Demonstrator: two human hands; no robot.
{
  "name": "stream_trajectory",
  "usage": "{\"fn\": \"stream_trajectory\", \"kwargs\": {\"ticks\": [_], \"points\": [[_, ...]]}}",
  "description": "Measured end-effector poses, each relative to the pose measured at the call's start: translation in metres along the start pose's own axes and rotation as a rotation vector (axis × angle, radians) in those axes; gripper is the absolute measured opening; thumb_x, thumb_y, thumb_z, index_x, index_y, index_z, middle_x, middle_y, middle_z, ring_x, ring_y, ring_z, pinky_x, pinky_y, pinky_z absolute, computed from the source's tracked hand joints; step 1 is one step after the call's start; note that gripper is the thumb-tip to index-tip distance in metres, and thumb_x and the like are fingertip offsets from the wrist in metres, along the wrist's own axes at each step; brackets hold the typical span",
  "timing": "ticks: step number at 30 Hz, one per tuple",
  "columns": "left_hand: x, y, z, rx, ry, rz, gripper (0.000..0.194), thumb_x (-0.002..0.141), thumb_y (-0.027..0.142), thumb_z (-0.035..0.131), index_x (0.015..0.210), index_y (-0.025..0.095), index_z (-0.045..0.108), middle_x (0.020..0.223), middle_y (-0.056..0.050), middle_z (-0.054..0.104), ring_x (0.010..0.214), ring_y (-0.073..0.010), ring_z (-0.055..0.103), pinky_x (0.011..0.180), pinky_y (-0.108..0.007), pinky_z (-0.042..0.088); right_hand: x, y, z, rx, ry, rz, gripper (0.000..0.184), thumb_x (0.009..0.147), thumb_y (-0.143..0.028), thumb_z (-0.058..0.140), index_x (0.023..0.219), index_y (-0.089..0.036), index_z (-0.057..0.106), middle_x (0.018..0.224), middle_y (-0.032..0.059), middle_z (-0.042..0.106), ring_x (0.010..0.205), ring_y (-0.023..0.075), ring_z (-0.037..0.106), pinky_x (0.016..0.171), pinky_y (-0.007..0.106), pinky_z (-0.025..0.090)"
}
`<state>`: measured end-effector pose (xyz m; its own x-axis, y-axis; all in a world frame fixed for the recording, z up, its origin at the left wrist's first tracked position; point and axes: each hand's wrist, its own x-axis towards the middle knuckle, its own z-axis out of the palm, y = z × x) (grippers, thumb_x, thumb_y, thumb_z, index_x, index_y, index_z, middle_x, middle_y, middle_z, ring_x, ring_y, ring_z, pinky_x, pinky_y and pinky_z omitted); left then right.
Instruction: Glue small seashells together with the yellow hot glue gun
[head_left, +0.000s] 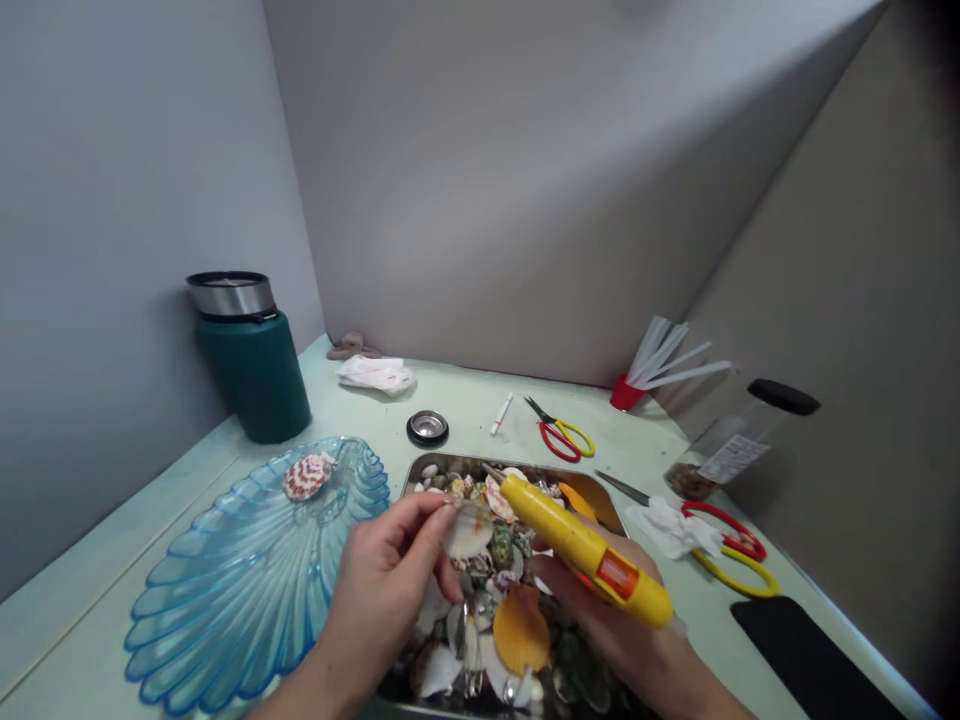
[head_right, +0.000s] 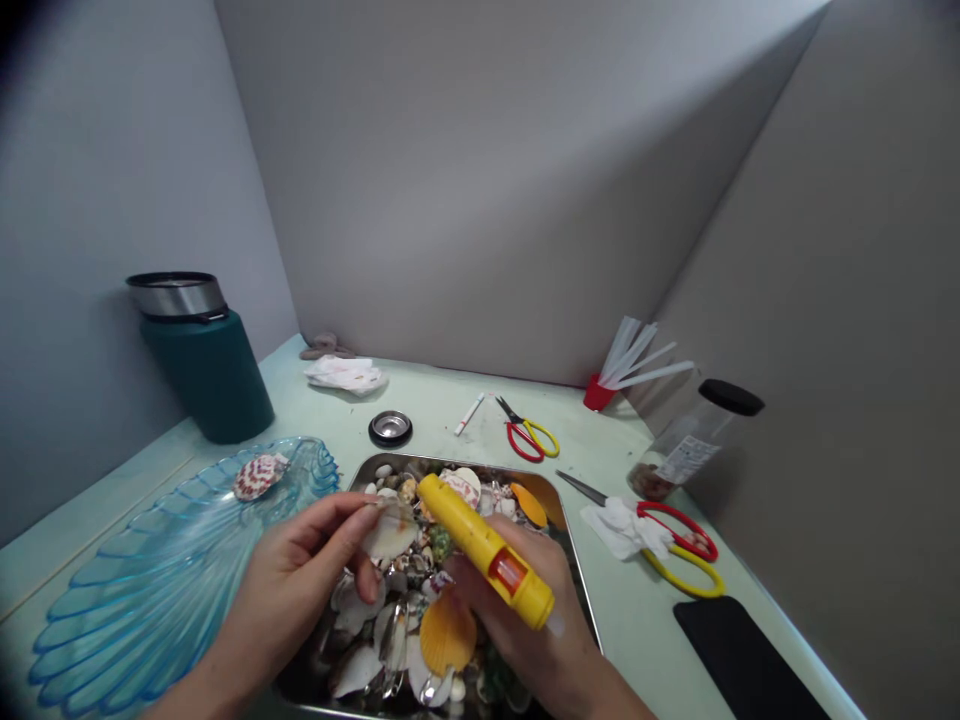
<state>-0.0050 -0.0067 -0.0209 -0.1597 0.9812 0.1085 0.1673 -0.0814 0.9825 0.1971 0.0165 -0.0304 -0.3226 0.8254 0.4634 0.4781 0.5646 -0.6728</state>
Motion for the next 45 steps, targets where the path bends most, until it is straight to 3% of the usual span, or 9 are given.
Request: {"fn": "stream_trajectory", "kwargs": {"ticks": [7,13,22,28,38,45], "points": [[-0.008,-0.001,0.007,-0.037,-0.158,-0.080,0.026,0.086,0.037,0.053,0.097,0.016,0.065,0.039,0.003,0.062,0.038,-0.0121,0.058,0.049,-0.020,0.044,-0.002,-0.002,0.001,0.045,0.014,0.005,0.016,0.083,-0.032,0.060,0.073,-0.021,0.061,0.069,0.0011,0.066,0.061,0.0167,0.062,0.057,0.026,0.050],[-0.010,-0.003,0.009,-0.072,-0.216,-0.115,0.026,0.087,0.038,0.053,0.098,0.017,0.063,0.040,0.004,0.062,0.040,-0.0119,0.058,0.051,-0.021,0.046,-0.002,-0.007,0.000,0.118,-0.051,0.101,0.019,0.086,-0.031,0.056,0.071,-0.020,0.058,0.066,-0.0001,0.064,0.057,0.0147,0.061,0.054,0.023,0.049],[-0.008,-0.004,0.009,-0.157,-0.288,-0.130,0.027,0.087,0.038,0.052,0.099,0.016,0.062,0.041,0.003,0.062,0.040,-0.0115,0.058,0.051,-0.021,0.045,-0.002,-0.009,-0.003,0.127,-0.007,0.134,0.015,0.084,-0.032,0.058,0.077,-0.019,0.062,0.073,0.0012,0.066,0.066,0.0171,0.064,0.063,0.025,0.053],[-0.008,-0.003,0.008,-0.041,-0.293,-0.063,0.028,0.088,0.038,0.051,0.101,0.016,0.064,0.045,0.000,0.066,0.045,-0.0145,0.061,0.057,-0.024,0.047,-0.002,-0.011,-0.004,0.145,-0.010,0.185,0.018,0.083,-0.035,0.057,0.076,-0.018,0.061,0.068,0.0013,0.064,0.060,0.0169,0.062,0.057,0.026,0.053],[-0.011,0.000,0.008,0.120,-0.268,0.066,0.031,0.089,0.039,0.048,0.099,0.017,0.068,0.048,-0.002,0.068,0.046,-0.0149,0.062,0.052,-0.022,0.048,-0.004,-0.008,-0.002,0.078,-0.021,0.072,0.016,0.086,-0.030,0.055,0.074,-0.019,0.059,0.067,0.0003,0.063,0.059,0.0155,0.060,0.056,0.025,0.049],[-0.011,0.001,0.007,0.136,-0.273,0.079,0.029,0.089,0.037,0.048,0.096,0.018,0.068,0.048,-0.002,0.067,0.044,-0.0127,0.060,0.048,-0.019,0.046,-0.004,-0.008,-0.002,0.068,0.000,0.053,0.018,0.086,-0.029,0.054,0.071,-0.019,0.058,0.067,0.0005,0.063,0.058,0.0154,0.060,0.054,0.024,0.048]]}}
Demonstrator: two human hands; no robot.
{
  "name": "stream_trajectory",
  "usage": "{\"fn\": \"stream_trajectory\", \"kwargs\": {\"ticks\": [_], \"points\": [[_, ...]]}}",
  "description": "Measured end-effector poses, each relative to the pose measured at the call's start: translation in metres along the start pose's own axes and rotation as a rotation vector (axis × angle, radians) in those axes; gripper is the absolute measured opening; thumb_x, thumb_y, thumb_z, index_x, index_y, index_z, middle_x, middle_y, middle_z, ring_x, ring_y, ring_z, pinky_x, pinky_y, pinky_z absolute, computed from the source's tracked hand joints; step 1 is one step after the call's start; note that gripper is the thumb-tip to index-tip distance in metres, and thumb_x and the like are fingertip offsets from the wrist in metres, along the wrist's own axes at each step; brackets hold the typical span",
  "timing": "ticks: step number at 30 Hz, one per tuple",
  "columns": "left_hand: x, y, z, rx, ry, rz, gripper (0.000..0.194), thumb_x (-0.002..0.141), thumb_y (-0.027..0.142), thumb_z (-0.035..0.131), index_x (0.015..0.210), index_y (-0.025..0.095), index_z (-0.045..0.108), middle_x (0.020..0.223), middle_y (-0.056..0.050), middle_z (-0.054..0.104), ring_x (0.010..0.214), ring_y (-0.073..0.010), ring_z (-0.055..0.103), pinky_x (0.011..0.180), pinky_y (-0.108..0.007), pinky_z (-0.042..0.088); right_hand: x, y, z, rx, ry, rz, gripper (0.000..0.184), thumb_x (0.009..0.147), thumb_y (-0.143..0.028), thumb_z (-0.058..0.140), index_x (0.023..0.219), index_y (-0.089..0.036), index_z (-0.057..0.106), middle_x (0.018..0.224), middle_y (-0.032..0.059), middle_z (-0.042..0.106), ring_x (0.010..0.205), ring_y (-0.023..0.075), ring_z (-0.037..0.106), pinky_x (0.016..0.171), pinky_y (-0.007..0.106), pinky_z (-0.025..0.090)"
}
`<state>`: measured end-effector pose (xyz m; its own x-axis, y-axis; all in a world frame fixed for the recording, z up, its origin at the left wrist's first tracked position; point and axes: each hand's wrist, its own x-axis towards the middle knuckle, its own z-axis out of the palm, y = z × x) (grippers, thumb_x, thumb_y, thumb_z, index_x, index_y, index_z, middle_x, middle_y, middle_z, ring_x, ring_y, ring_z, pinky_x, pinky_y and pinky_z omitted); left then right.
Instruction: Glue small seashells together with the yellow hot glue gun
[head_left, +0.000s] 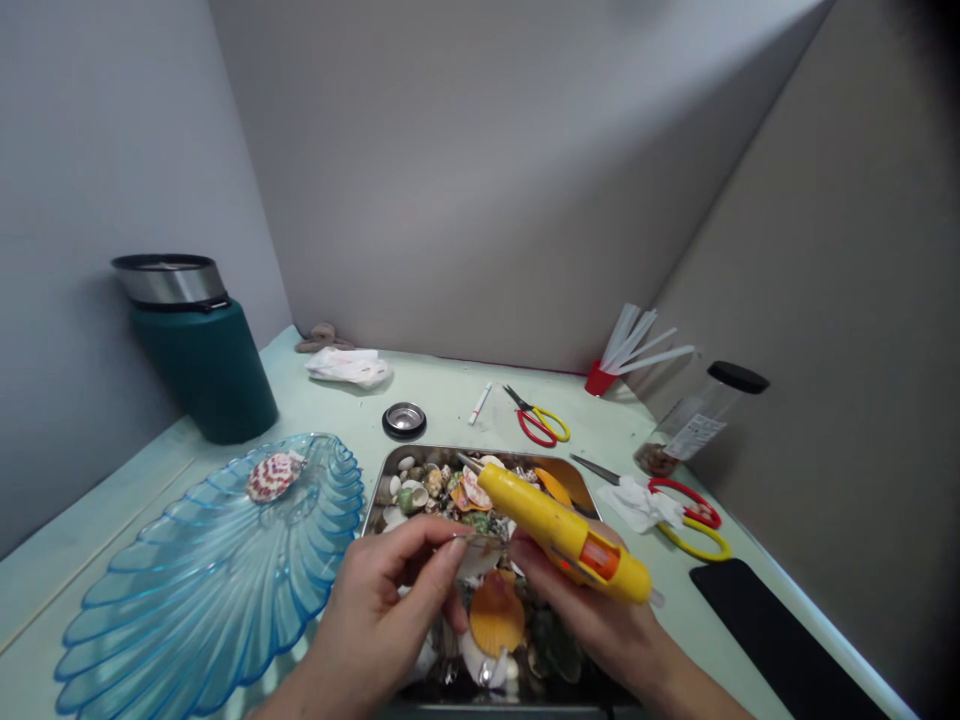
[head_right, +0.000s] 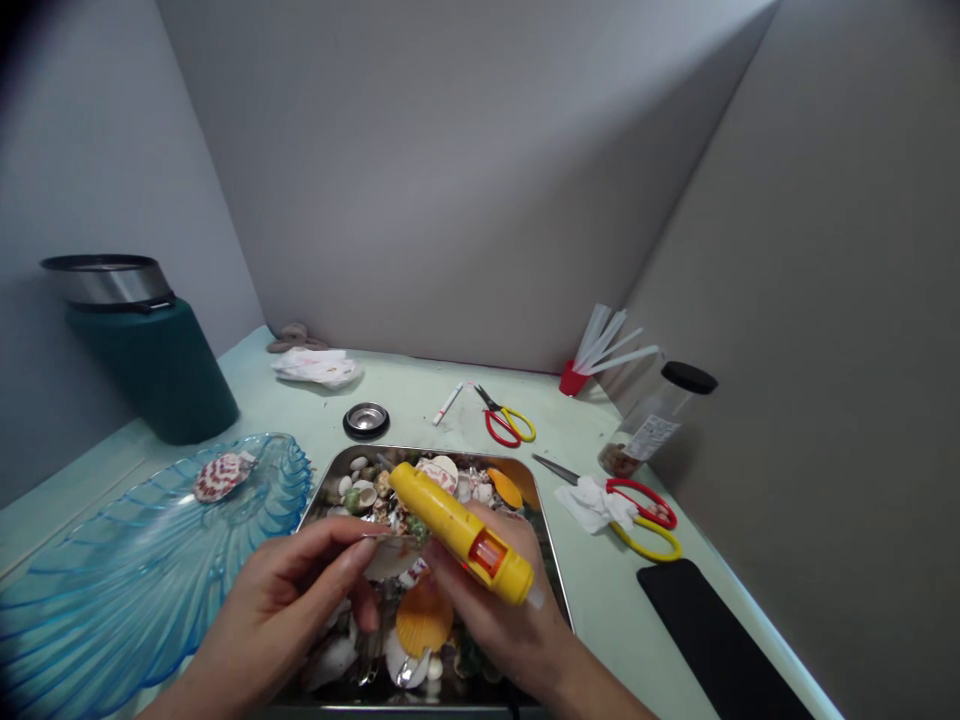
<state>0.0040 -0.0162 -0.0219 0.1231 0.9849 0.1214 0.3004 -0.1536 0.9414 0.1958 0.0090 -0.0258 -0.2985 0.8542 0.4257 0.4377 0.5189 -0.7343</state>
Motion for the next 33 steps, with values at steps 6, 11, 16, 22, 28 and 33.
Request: {"fn": "stream_trajectory", "kwargs": {"ticks": [6,11,16,22,28,33], "points": [[0.000,-0.002,0.002,-0.071,0.014,-0.016,0.027,0.088,0.038,0.049,0.092,0.018,0.068,0.046,-0.001,0.066,0.041,-0.0115,0.056,0.048,-0.020,0.045,0.002,-0.001,-0.001,0.012,-0.016,-0.008,0.018,0.086,-0.029,0.053,0.071,-0.019,0.058,0.067,0.0001,0.062,0.059,0.0150,0.059,0.057,0.025,0.048],[0.001,-0.005,0.001,-0.179,-0.041,-0.078,0.027,0.088,0.039,0.050,0.095,0.018,0.065,0.048,-0.001,0.067,0.043,-0.0127,0.059,0.051,-0.021,0.046,0.000,0.000,0.000,0.018,-0.022,0.025,0.019,0.086,-0.030,0.054,0.072,-0.019,0.058,0.067,0.0003,0.062,0.059,0.0149,0.059,0.057,0.024,0.048],[0.002,-0.007,-0.001,-0.334,-0.097,-0.171,0.023,0.088,0.037,0.051,0.091,0.017,0.062,0.044,0.000,0.066,0.044,-0.0126,0.060,0.054,-0.021,0.045,0.001,0.000,-0.002,0.014,-0.030,0.035,0.019,0.087,-0.031,0.054,0.073,-0.019,0.058,0.065,-0.0009,0.060,0.058,0.0138,0.058,0.056,0.023,0.048],[0.004,-0.007,0.000,-0.469,-0.123,-0.281,0.023,0.085,0.040,0.055,0.082,0.018,0.059,0.040,0.001,0.064,0.039,-0.0114,0.059,0.049,-0.019,0.040,0.004,-0.004,-0.003,0.036,-0.038,0.044,0.015,0.086,-0.029,0.057,0.074,-0.019,0.061,0.068,-0.0009,0.064,0.062,0.0140,0.061,0.059,0.022,0.050],[0.008,0.001,0.003,-0.505,0.056,-0.347,0.024,0.083,0.040,0.057,0.084,0.016,0.059,0.037,0.001,0.062,0.037,-0.0102,0.054,0.047,-0.017,0.037,0.003,-0.004,-0.004,0.068,0.060,0.072,0.012,0.084,-0.032,0.060,0.083,-0.020,0.063,0.075,0.0003,0.067,0.066,0.0158,0.064,0.060,0.024,0.051],[0.011,-0.001,-0.002,-0.546,0.170,-0.340,0.024,0.084,0.036,0.057,0.096,0.015,0.058,0.044,-0.001,0.066,0.044,-0.0089,0.054,0.050,-0.015,0.037,0.004,0.001,-0.001,-0.014,-0.014,-0.018,0.016,0.085,-0.029,0.057,0.072,-0.019,0.059,0.068,0.0001,0.063,0.060,0.0144,0.060,0.056,0.024,0.047]]}}
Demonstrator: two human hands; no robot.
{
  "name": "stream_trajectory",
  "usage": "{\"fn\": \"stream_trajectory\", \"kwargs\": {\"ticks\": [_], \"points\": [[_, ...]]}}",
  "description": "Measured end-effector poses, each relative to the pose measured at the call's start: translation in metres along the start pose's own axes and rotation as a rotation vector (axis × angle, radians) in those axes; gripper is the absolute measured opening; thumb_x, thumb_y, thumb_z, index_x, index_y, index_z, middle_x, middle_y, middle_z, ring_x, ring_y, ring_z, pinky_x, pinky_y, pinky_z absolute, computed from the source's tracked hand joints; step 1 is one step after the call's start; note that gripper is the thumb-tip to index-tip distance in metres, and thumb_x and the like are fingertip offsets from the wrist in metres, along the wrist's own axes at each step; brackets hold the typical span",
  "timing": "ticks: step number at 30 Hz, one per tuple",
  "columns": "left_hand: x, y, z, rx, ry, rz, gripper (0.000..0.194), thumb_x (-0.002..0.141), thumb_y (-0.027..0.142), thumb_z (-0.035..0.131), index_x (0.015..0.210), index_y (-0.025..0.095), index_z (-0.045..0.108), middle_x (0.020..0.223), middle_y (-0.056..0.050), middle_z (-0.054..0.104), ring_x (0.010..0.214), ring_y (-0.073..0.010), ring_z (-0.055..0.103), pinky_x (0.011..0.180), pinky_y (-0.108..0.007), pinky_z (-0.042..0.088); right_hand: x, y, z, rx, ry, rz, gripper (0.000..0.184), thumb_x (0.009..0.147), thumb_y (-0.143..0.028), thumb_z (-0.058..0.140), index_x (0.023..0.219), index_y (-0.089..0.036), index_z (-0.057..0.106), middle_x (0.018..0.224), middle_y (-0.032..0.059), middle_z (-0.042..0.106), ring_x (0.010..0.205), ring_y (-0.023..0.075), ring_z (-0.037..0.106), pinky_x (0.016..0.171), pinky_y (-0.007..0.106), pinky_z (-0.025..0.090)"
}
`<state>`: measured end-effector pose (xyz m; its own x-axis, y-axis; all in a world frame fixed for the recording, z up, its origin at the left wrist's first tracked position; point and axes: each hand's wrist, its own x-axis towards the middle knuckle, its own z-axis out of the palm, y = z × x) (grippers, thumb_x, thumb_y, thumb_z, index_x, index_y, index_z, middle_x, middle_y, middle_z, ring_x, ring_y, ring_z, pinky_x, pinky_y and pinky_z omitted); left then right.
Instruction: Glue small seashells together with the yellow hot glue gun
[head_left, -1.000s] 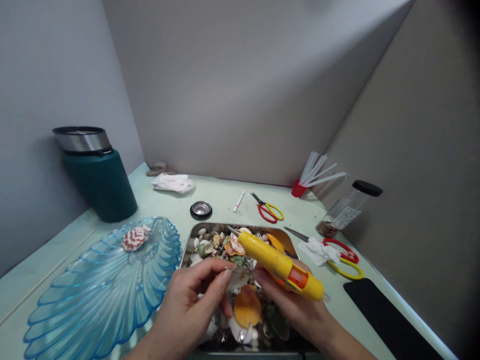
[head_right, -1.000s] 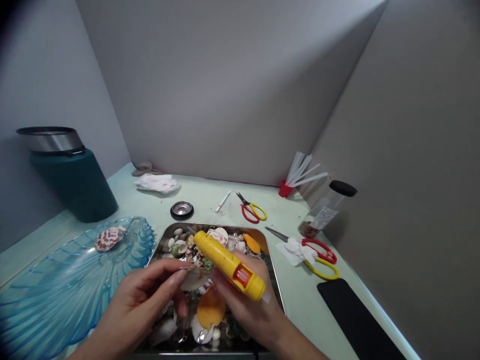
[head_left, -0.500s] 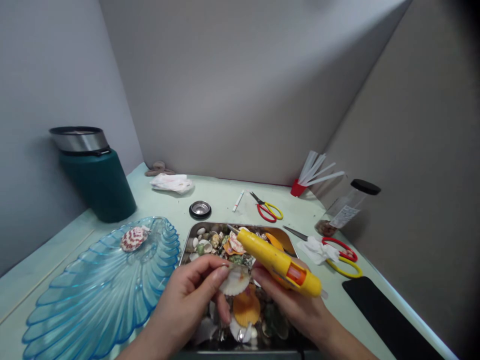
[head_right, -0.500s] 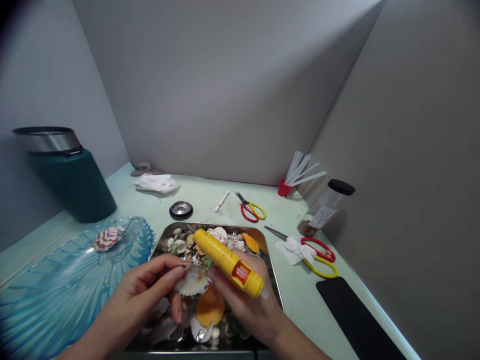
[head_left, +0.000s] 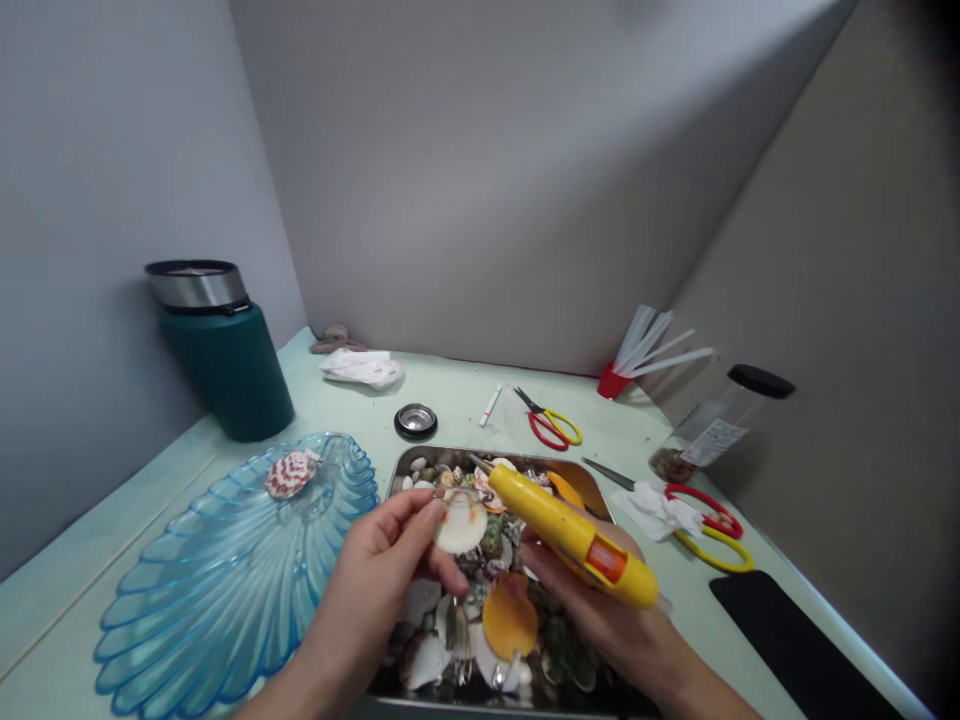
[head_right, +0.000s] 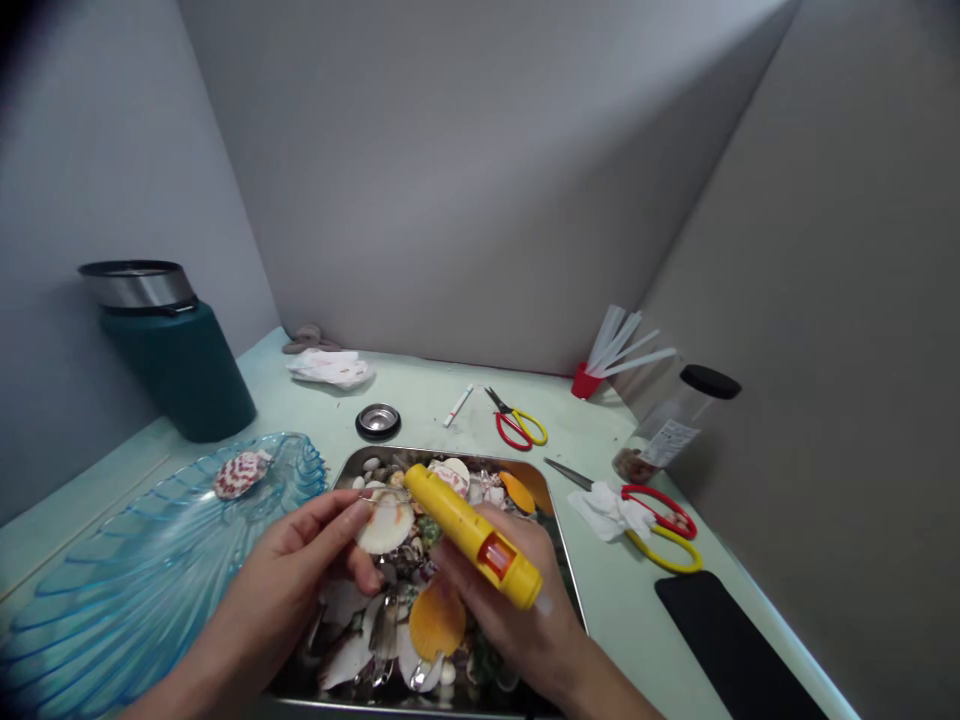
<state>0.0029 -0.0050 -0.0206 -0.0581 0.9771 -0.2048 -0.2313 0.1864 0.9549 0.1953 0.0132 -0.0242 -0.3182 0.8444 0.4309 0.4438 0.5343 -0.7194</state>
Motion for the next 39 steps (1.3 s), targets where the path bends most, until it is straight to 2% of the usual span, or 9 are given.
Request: {"fn": "stream_trajectory", "kwargs": {"ticks": [4,8,13,18,27,32,39], "points": [[0.001,0.000,-0.001,-0.059,0.015,-0.019,0.025,0.081,0.036,0.060,0.095,0.016,0.056,0.046,-0.001,0.067,0.043,-0.0092,0.054,0.048,-0.015,0.037,0.001,0.004,0.003,-0.023,-0.060,-0.052,0.021,0.086,-0.027,0.055,0.066,-0.019,0.055,0.059,-0.0021,0.056,0.050,0.0109,0.050,0.050,0.023,0.039],[-0.002,0.004,0.004,-0.080,0.050,-0.014,0.028,0.078,0.037,0.061,0.096,0.017,0.053,0.042,0.001,0.064,0.038,-0.0097,0.052,0.043,-0.015,0.035,-0.001,0.008,0.004,-0.043,-0.132,-0.093,0.004,0.081,-0.021,0.060,0.079,-0.018,0.058,0.069,-0.0001,0.060,0.059,0.0136,0.054,0.056,0.025,0.040],[-0.002,0.004,0.004,-0.065,0.036,-0.011,0.023,0.080,0.036,0.060,0.090,0.018,0.050,0.043,0.002,0.064,0.036,-0.0094,0.052,0.038,-0.014,0.029,-0.002,0.008,0.002,-0.061,-0.191,-0.129,0.003,0.081,-0.019,0.057,0.079,-0.018,0.057,0.068,0.0007,0.059,0.058,0.0147,0.054,0.054,0.025,0.039],[0.000,0.000,-0.001,-0.060,-0.005,-0.013,0.023,0.081,0.038,0.059,0.089,0.019,0.048,0.044,0.000,0.066,0.038,-0.0095,0.052,0.041,-0.014,0.033,-0.001,0.009,0.002,-0.029,-0.153,-0.155,0.005,0.079,-0.018,0.059,0.085,-0.018,0.059,0.074,0.0022,0.064,0.062,0.0154,0.058,0.057,0.025,0.043],[0.001,-0.001,-0.003,-0.035,0.039,0.019,0.023,0.082,0.040,0.058,0.091,0.021,0.047,0.046,0.000,0.067,0.040,-0.0100,0.053,0.041,-0.014,0.034,-0.001,0.013,0.004,-0.043,-0.095,-0.164,0.007,0.081,-0.023,0.060,0.085,-0.017,0.060,0.073,0.0026,0.065,0.061,0.0150,0.059,0.057,0.025,0.045],[0.001,-0.002,-0.002,-0.037,0.029,0.019,0.023,0.083,0.041,0.057,0.090,0.020,0.050,0.044,0.000,0.066,0.040,-0.0094,0.053,0.044,-0.014,0.036,-0.002,0.011,0.004,-0.080,-0.128,-0.185,0.010,0.080,-0.023,0.059,0.087,-0.016,0.059,0.075,0.0037,0.064,0.062,0.0159,0.059,0.058,0.026,0.044],[0.001,-0.004,-0.001,-0.059,0.037,0.029,0.022,0.084,0.041,0.055,0.087,0.019,0.051,0.043,0.000,0.065,0.038,-0.0080,0.051,0.045,-0.014,0.035,-0.002,0.008,0.004,-0.107,-0.185,-0.198,0.013,0.082,-0.028,0.055,0.083,-0.016,0.059,0.064,0.0023,0.059,0.055,0.0151,0.054,0.052,0.026,0.038]]}}
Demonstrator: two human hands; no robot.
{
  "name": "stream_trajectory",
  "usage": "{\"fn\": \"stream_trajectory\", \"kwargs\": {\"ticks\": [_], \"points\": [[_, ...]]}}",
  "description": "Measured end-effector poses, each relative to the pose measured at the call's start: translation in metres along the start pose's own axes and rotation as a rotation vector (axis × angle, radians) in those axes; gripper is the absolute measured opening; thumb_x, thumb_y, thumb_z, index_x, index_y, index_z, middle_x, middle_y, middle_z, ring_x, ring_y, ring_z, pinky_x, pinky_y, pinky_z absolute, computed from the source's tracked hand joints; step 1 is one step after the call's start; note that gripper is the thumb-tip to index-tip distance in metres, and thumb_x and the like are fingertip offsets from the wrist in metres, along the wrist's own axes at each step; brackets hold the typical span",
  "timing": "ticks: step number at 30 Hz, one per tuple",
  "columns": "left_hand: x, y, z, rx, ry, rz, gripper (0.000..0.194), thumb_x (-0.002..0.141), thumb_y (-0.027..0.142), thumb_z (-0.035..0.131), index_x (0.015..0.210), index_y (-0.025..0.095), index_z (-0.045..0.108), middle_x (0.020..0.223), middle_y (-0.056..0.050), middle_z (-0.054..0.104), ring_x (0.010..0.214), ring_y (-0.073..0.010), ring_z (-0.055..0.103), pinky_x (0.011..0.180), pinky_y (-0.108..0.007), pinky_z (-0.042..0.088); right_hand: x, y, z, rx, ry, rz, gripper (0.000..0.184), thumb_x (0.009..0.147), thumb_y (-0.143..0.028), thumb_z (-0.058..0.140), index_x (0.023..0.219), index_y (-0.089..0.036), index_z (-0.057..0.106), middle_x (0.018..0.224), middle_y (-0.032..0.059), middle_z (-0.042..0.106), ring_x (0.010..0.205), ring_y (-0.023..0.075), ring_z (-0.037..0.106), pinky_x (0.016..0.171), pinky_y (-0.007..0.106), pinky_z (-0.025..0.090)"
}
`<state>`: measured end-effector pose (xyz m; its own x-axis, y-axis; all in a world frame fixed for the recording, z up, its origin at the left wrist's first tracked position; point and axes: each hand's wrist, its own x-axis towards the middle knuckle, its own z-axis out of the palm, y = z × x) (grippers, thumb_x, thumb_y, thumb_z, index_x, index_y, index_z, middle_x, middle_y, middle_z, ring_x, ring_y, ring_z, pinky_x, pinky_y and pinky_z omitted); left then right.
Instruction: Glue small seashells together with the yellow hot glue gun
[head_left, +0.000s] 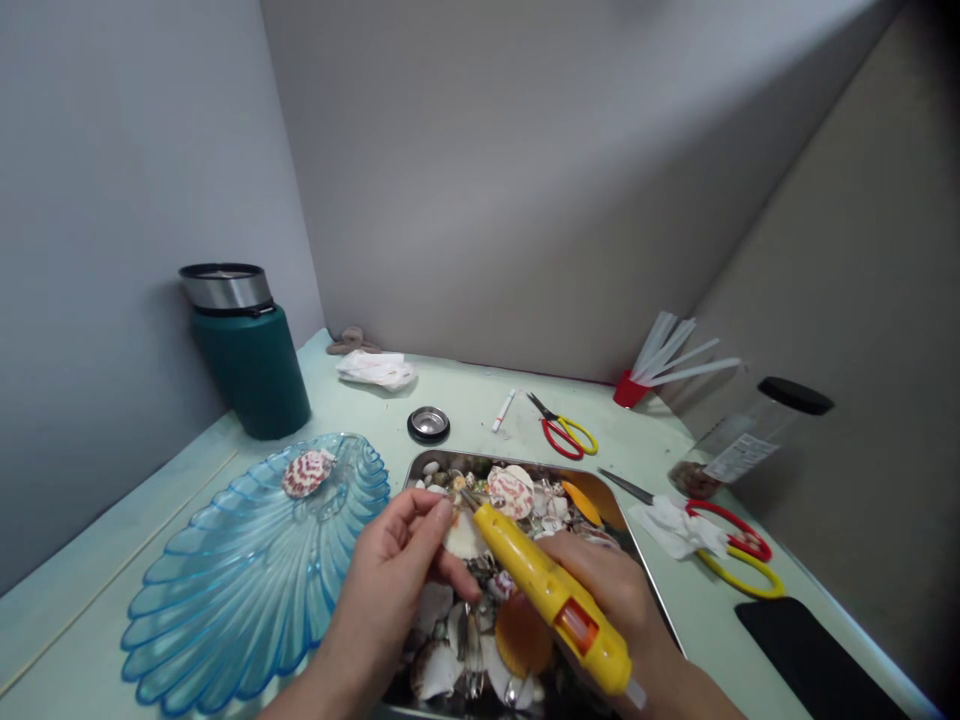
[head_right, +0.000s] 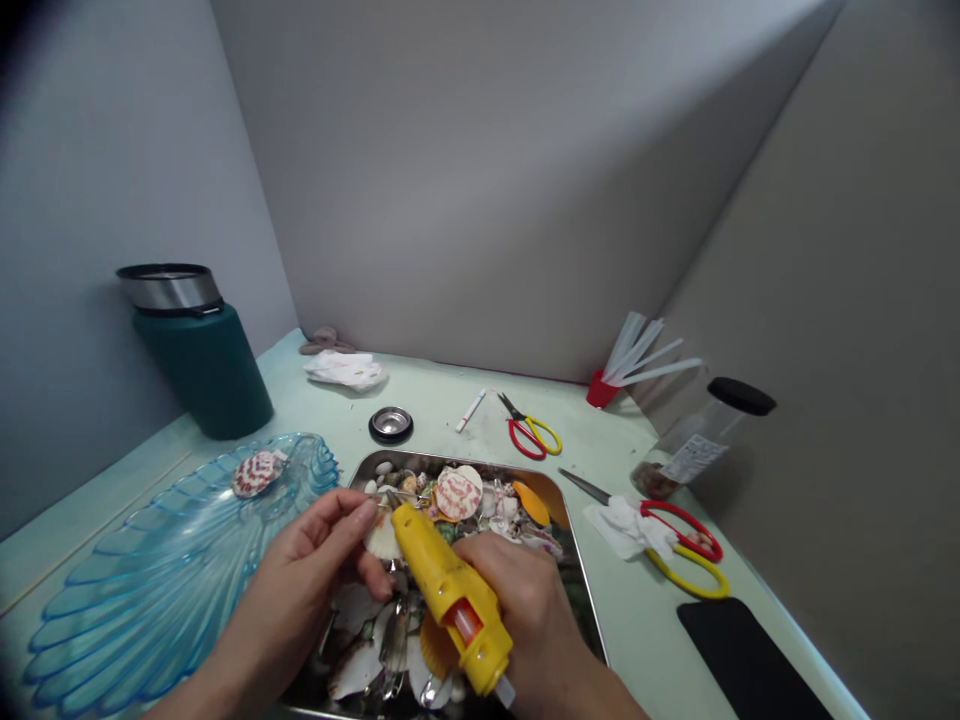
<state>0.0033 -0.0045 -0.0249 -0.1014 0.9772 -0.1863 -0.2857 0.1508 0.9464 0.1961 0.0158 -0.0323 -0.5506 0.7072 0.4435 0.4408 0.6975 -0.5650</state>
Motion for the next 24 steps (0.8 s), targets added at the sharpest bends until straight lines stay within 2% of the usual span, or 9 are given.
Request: {"fn": "stream_trajectory", "kwargs": {"ticks": [4,10,19,24], "points": [[0.0002,-0.0006,-0.0014,-0.028,0.000,0.003,0.022,0.085,0.041,0.054,0.086,0.019,0.051,0.044,0.000,0.065,0.038,-0.0085,0.051,0.045,-0.014,0.037,0.0001,0.0007,0.0007,0.016,-0.035,-0.008,0.016,0.084,-0.032,0.054,0.078,-0.017,0.058,0.064,0.0016,0.057,0.054,0.0144,0.052,0.051,0.026,0.036],[-0.0002,0.0015,-0.0020,-0.005,0.028,0.028,0.021,0.084,0.040,0.055,0.086,0.020,0.050,0.045,0.001,0.066,0.038,-0.0088,0.053,0.042,-0.014,0.036,0.0002,0.0014,0.0017,0.021,-0.018,-0.015,0.018,0.084,-0.033,0.052,0.082,-0.016,0.058,0.064,0.0026,0.058,0.054,0.0151,0.053,0.051,0.026,0.035],[-0.0008,0.0046,-0.0020,0.056,0.048,0.100,0.020,0.083,0.038,0.058,0.085,0.019,0.051,0.045,0.003,0.065,0.042,-0.0100,0.058,0.048,-0.015,0.040,0.0002,-0.0008,0.0018,0.013,-0.020,0.007,0.021,0.084,-0.035,0.052,0.076,-0.016,0.057,0.063,0.0022,0.056,0.054,0.0149,0.051,0.051,0.027,0.034],[0.0002,0.0032,-0.0012,0.002,0.110,0.100,0.021,0.083,0.038,0.058,0.086,0.019,0.051,0.043,0.002,0.065,0.040,-0.0091,0.056,0.048,-0.015,0.040,-0.0035,0.0036,0.0027,-0.002,0.017,-0.003,0.012,0.082,-0.028,0.057,0.083,-0.016,0.058,0.067,0.0026,0.059,0.058,0.0151,0.055,0.054,0.026,0.037]]}}
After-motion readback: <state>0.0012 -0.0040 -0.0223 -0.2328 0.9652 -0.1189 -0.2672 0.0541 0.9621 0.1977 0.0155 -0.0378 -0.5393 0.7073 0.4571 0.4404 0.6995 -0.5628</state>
